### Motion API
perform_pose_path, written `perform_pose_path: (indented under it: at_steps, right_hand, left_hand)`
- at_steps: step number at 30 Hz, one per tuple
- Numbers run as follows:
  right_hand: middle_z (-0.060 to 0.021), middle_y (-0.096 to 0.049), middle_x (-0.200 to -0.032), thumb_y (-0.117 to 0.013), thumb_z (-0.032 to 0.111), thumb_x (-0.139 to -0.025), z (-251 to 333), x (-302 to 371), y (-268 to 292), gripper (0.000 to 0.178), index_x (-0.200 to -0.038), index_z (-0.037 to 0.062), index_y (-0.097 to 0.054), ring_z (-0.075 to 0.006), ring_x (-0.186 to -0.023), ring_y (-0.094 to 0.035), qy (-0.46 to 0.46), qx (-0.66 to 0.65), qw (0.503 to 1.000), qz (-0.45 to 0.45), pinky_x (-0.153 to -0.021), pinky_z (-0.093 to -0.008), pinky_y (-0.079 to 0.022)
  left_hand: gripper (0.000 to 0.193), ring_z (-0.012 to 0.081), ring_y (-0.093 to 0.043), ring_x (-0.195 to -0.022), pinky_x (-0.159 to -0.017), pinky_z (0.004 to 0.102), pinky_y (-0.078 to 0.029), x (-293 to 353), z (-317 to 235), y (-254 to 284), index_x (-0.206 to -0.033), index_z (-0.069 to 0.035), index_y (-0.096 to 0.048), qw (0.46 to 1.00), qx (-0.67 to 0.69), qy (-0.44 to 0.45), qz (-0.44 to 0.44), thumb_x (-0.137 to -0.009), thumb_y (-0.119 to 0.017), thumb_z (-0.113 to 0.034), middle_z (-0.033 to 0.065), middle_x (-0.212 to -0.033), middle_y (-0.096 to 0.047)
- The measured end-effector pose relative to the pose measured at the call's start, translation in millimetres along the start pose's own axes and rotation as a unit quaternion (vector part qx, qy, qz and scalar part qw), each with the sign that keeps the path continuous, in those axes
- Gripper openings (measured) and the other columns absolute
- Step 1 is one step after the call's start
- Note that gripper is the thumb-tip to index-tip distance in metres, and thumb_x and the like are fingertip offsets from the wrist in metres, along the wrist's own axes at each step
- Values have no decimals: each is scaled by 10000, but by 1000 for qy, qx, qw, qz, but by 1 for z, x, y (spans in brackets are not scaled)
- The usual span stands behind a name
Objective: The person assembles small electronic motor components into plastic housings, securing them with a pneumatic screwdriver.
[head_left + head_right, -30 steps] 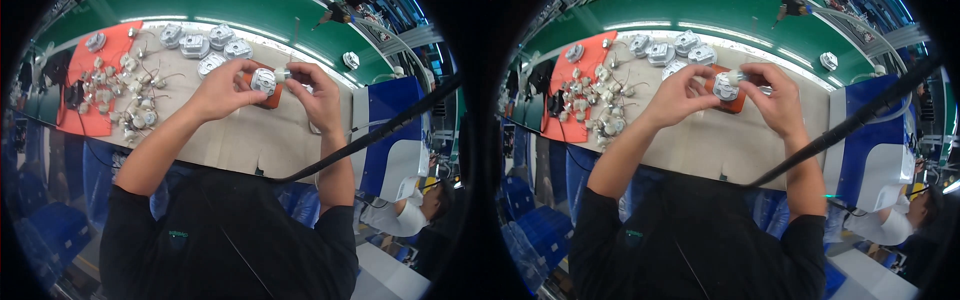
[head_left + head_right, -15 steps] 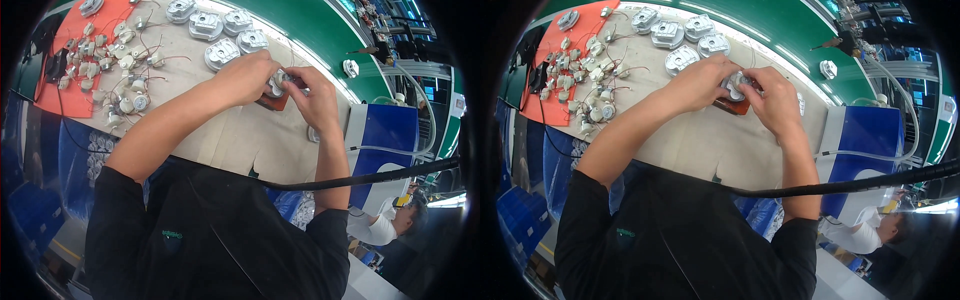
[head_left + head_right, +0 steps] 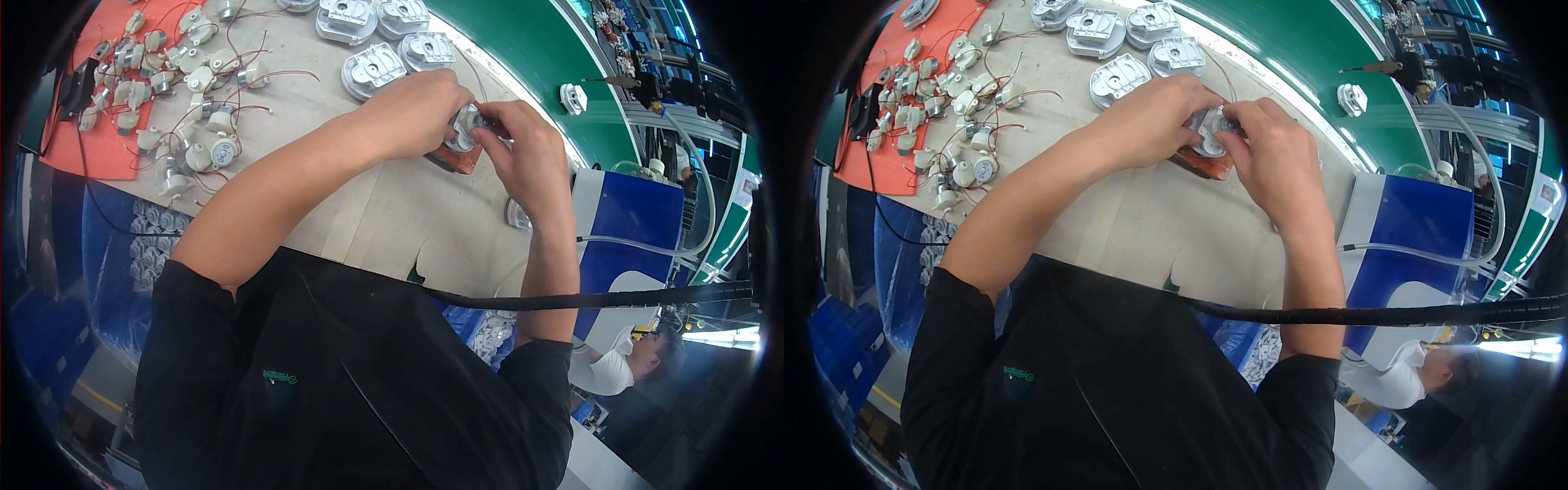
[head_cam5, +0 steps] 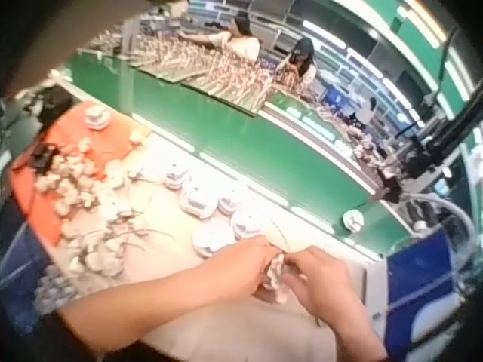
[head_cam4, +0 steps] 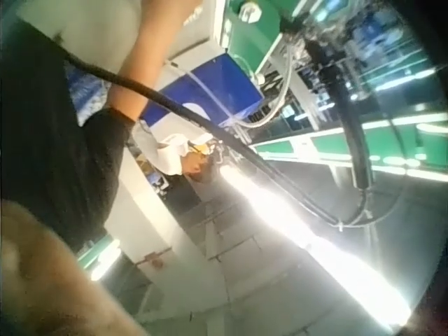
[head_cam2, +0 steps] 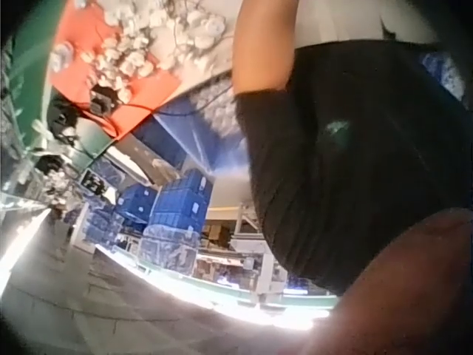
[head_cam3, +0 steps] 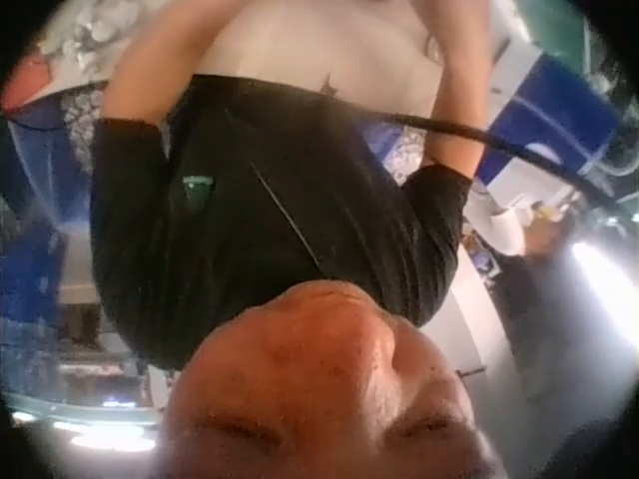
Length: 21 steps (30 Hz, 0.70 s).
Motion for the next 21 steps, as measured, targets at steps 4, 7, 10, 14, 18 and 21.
perform_pose_path:
  at_steps: [4,7,10,14,18,21]
  right_hand:
    - [-140,-705,-922,-760,75,-838,0,-6,2,227,-1059,38,-725,-348,-808,-699,-8,-7,1000,19,-724,-411,-548]
    - [-147,-714,-933,-783,103,-827,-6,-4,1,262,-1072,27,-730,-331,-802,-708,-9,-35,999,12,-729,-399,-553]
    - [-146,-722,-959,-795,105,-821,-9,2,2,309,-1112,33,-723,-312,-798,-714,-21,-63,998,-11,-733,-374,-561]
    - [-129,-729,-980,-789,87,-841,-4,11,14,307,-1136,37,-721,-256,-782,-717,22,-56,996,-58,-727,-354,-566]
    - [-95,-725,-1040,-799,105,-897,-8,29,95,223,-1059,-25,-718,-165,-824,-684,74,-80,893,-437,-780,-345,-583]
    - [-107,-720,-1086,-797,113,-890,16,23,148,324,-1147,-25,-655,-181,-789,-678,226,61,725,-647,-793,-362,-598]
  left_hand:
    - [457,364,-625,-1085,-927,444,-507,0,2,0,-1229,-29,-676,1000,-4,-6,-11,-779,-758,-17,162,-1126,-662]
    - [461,359,-627,-1071,-921,445,-508,-2,4,-1,-1232,-33,-676,1000,4,-7,-9,-779,-758,-19,158,-1115,-664]
    - [452,355,-632,-1048,-915,439,-510,-3,-2,-1,-1224,-34,-680,1000,3,-27,-9,-780,-764,-23,157,-1099,-661]
    - [457,333,-652,-982,-876,413,-526,-4,-2,0,-1234,-33,-681,1000,-7,-5,3,-786,-766,-9,154,-1071,-654]
    - [471,305,-666,-926,-838,392,-537,-2,3,1,-1254,-32,-676,999,-8,-24,-30,-792,-761,1,153,-1056,-651]
    - [465,289,-669,-915,-835,387,-540,-2,2,-1,-1255,-28,-676,999,-15,-36,-26,-798,-754,-3,152,-1050,-650]
Point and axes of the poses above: each hand's wrist, its own x-axis away from the middle knuckle, its own y-axis out of the back of the hand, z = x × y, the point moved 6 cm from there along -x, towards the middle knuckle
